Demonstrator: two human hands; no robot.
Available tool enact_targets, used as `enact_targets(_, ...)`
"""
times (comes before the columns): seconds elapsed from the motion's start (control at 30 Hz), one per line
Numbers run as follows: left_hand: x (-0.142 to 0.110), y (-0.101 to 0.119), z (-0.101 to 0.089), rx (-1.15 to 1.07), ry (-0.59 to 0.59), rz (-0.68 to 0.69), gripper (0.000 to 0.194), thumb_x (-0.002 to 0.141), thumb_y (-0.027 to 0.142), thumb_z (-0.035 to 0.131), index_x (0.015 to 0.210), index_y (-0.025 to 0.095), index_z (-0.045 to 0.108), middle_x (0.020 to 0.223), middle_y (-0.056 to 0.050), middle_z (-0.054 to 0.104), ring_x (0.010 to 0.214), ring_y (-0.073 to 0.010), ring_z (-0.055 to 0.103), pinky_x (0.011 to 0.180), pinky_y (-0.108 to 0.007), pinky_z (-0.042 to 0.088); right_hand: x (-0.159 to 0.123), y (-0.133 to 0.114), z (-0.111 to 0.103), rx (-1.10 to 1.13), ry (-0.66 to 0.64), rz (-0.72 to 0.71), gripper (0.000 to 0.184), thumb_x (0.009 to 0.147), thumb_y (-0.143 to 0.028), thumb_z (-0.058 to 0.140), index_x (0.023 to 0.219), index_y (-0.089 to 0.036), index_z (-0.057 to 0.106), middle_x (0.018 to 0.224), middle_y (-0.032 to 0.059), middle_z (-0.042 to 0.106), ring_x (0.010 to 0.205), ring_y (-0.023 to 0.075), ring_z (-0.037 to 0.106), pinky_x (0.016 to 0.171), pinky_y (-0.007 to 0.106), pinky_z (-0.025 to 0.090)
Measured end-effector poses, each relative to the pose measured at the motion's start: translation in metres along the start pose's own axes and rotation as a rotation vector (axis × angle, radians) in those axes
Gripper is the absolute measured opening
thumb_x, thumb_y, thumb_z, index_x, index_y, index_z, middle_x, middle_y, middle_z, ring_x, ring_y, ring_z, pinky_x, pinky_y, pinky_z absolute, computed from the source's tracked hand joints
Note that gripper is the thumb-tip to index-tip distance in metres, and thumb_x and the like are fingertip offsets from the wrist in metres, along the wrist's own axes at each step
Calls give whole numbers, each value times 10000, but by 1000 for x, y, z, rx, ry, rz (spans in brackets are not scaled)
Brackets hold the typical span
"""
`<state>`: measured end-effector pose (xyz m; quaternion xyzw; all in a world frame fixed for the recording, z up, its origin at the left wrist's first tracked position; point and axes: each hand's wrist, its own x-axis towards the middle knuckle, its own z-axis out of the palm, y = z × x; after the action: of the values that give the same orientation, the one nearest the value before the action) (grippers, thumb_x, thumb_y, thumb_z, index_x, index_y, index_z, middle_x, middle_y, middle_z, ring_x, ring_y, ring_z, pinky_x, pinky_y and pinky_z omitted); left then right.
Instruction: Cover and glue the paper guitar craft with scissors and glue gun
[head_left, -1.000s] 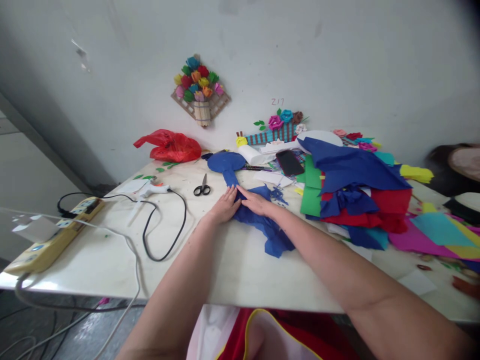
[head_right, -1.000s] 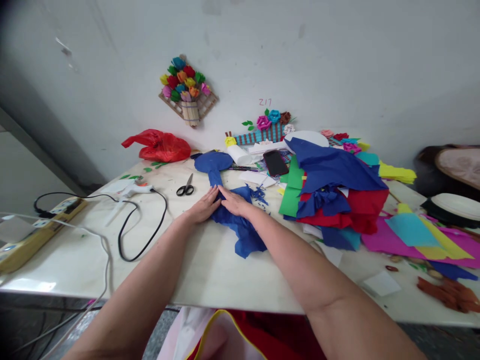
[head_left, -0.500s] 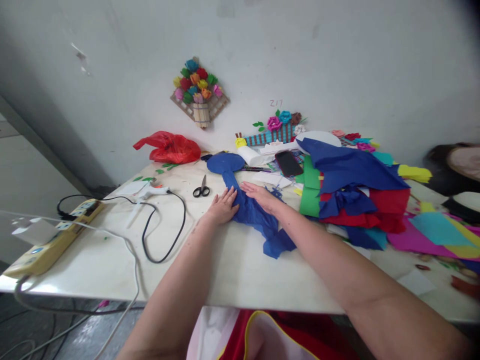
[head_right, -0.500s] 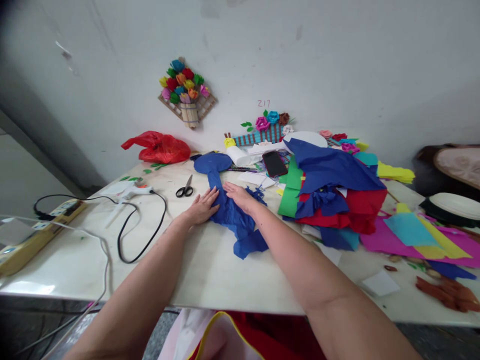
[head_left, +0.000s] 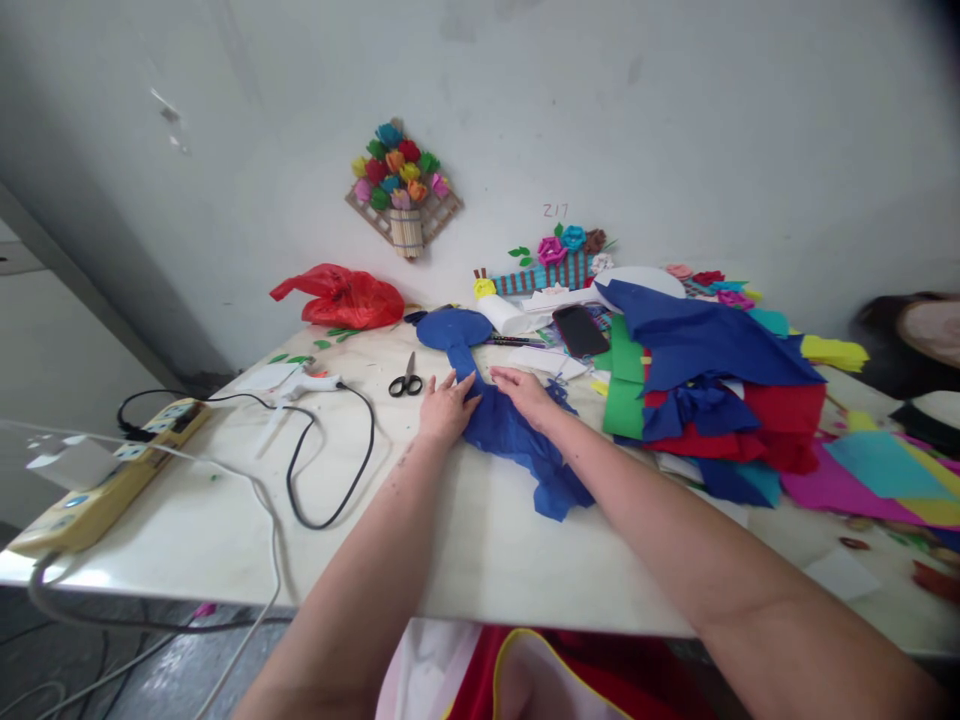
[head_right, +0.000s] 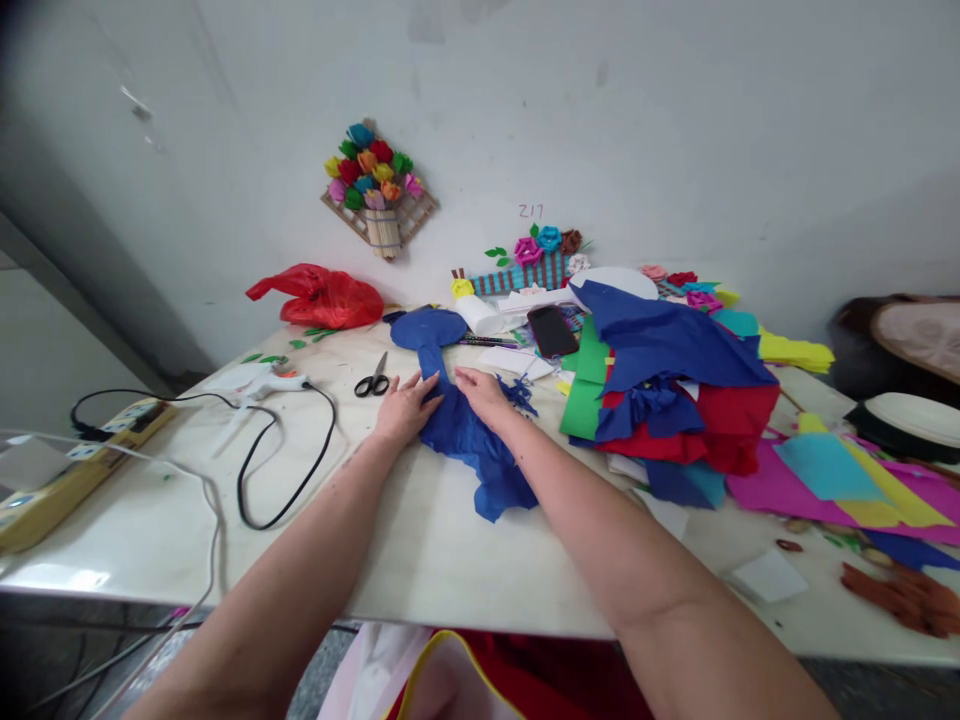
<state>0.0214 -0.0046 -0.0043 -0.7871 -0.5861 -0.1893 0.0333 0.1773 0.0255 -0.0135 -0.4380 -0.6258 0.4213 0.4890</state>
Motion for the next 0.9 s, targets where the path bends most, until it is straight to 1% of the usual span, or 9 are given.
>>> enact_targets(0.07,-1,-1,1,-6,9,3,472,870,381,412,1317,234,433,1259,-70,560,1295,-189,359,1107,-422,139,0,-3,0,-60,78,-15,310,865,-342,420,954,-141,638,1044,114,671,927,162,635,775,289,495)
enact_targets(0.13,-1,-1,1,-11,10,-1,469,867,379,421,1311,229,442,1253,-73,565,1296,-189,358,1107,-420,139,-2,-10,-2,-135,121,8,466,880,-494,334,735,-152,617,761,84,690,653,148,638,611,263,490)
enact_targets(0.23,-2,0,0,-20,5,-4,460,868,366,422,1305,226,449,1249,-74,568,1291,-191,366,1105,-420,145,-8,-23,-6,-311,132,-16,593,847,-616,274,485,-192,477,441,14,520,446,127,521,550,258,433)
enact_targets(0.37,-2,1,1,-67,31,-9,446,881,377,394,1297,229,458,1270,-64,552,1276,-192,388,1095,-424,176,-10,-35,-4,-477,105,-112,567,867,-564,279,445,-213,422,414,-6,451,483,137,502,626,268,402)
enact_targets(0.5,0,-4,-1,-219,163,-92,423,905,352,342,1292,235,467,1260,-37,563,1224,-162,452,1082,-367,229,-1,-38,2,-396,65,-81,426,886,-478,308,582,-209,435,497,-34,502,422,102,456,536,237,372)
enact_targets(0.57,0,-10,-4,-297,256,-192,416,902,334,347,1267,209,501,1209,-51,600,1145,-168,523,1046,-335,296,2,-41,4,-387,69,-97,404,883,-464,329,587,-208,428,502,-38,504,426,95,446,520,226,356)
enact_targets(0.67,1,-19,-13,-406,378,-413,433,890,353,345,1208,152,560,1154,-96,627,1073,-205,568,932,-312,413,4,-50,5,-430,92,-141,492,867,-515,331,494,-204,413,460,-21,465,466,104,442,532,232,342)
enact_targets(0.8,9,-36,-28,-447,581,-714,459,899,325,253,1185,127,554,1242,-117,559,1179,-214,481,973,-324,384,3,-61,5,-382,101,-153,534,844,-557,333,447,-203,386,442,-20,436,473,106,421,528,238,333)
enact_targets(0.9,15,-53,-40,-409,614,-962,444,876,294,273,1246,156,475,1311,-125,485,1265,-264,368,1003,-430,342,6,-62,4,-366,103,-128,523,824,-580,344,465,-204,398,438,-21,426,472,110,420,511,239,329)
